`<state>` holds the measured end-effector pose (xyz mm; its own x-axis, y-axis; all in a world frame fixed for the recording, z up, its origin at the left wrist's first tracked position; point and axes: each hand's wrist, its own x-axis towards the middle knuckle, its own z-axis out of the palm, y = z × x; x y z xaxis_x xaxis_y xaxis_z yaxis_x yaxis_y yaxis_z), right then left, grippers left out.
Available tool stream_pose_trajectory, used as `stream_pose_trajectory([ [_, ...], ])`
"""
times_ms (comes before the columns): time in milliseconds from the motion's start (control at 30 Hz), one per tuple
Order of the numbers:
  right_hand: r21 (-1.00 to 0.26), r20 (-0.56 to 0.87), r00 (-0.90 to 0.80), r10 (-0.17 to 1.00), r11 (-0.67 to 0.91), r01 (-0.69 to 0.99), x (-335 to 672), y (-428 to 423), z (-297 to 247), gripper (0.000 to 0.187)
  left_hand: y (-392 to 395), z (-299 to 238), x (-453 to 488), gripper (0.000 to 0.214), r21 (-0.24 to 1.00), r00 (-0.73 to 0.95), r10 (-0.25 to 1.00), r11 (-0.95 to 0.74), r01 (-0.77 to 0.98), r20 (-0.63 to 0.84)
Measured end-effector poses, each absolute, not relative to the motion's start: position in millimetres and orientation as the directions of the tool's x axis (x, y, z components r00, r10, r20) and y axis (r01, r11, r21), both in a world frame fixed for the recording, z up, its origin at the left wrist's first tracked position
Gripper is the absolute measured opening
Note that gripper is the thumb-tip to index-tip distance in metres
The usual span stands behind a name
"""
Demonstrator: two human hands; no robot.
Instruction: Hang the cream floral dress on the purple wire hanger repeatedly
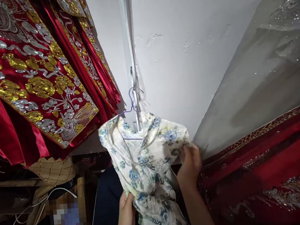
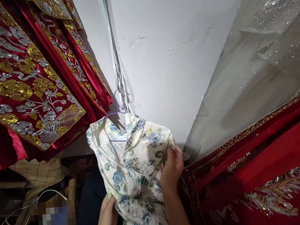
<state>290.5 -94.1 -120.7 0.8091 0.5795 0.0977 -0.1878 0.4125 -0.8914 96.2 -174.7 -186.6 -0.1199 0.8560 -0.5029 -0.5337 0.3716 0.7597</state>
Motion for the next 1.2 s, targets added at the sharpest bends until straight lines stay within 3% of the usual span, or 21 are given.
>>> stream_pose_trajectory([
  [67,-0.924,0.18,0.855,0.487,0.382,-0.023,274,-110,-137,0.029,-171,-192,99,0.056,0.762,-0.141,0.86,0.344,-0.549,-0.49],
  [133,-0.965,0.201,0.7,0.685,0.263,0.02,256,-120,-151,0.023,-172,-198,99,0.048,0.769,-0.158,0.831,0.398,-0.5,-0.533],
  [200,-0.99,0.138,0.385,0.912,0.138,0.028,241,-124,-161,0.022,-179,-206,95,0.046,0.81,-0.182,0.829,0.429,-0.401,-0.529],
  [233,-0.995,0.096,0.23,0.968,0.091,0.036,236,-122,-164,0.025,-184,-210,93,0.045,0.841,-0.19,0.845,0.421,-0.339,-0.5],
  [367,-0.99,0.014,-0.138,0.99,0.033,0.136,232,-110,-167,0.039,-205,-212,85,0.053,0.913,-0.201,0.891,0.393,-0.106,-0.407],
  [433,-0.985,-0.01,-0.227,0.974,0.029,0.167,233,-108,-168,0.041,-210,-205,83,0.061,0.9,-0.195,0.879,0.423,-0.106,-0.436],
  [567,-0.995,-0.016,-0.202,0.979,0.004,0.096,229,-112,-171,0.04,-206,-185,83,0.07,0.883,-0.185,0.873,0.406,-0.234,-0.45],
  [700,-0.993,-0.047,0.11,0.993,-0.034,-0.116,223,-121,-175,0.043,-197,-167,83,0.084,0.909,-0.267,0.883,0.313,-0.275,-0.385],
  [767,-0.983,-0.058,0.206,0.977,-0.02,-0.182,218,-136,-182,0.047,-196,-160,85,0.086,0.957,-0.397,0.882,0.17,-0.236,-0.254],
  [867,-0.981,-0.063,0.159,0.985,-0.031,-0.194,206,-173,-198,0.051,-200,-155,91,0.089,0.996,-0.542,0.837,-0.05,0.073,0.081],
  [933,-0.969,-0.104,0.109,0.989,-0.076,-0.235,197,-197,-209,0.052,-203,-157,95,0.074,0.963,-0.483,0.852,-0.086,0.254,0.203],
  [1033,-0.96,-0.095,0.046,0.994,-0.08,-0.268,192,-212,-211,0.051,-200,-166,101,0.037,0.976,-0.257,0.963,-0.025,0.218,0.082],
  [1100,-0.971,-0.062,-0.008,0.998,-0.062,-0.232,197,-204,-203,0.05,-193,-172,102,0.034,0.988,-0.12,0.993,0.019,0.153,0.0],
  [1200,-0.989,-0.055,-0.107,0.993,-0.069,-0.134,212,-178,-183,0.051,-178,-176,98,0.036,0.989,-0.011,1.0,0.003,0.15,-0.001],
])
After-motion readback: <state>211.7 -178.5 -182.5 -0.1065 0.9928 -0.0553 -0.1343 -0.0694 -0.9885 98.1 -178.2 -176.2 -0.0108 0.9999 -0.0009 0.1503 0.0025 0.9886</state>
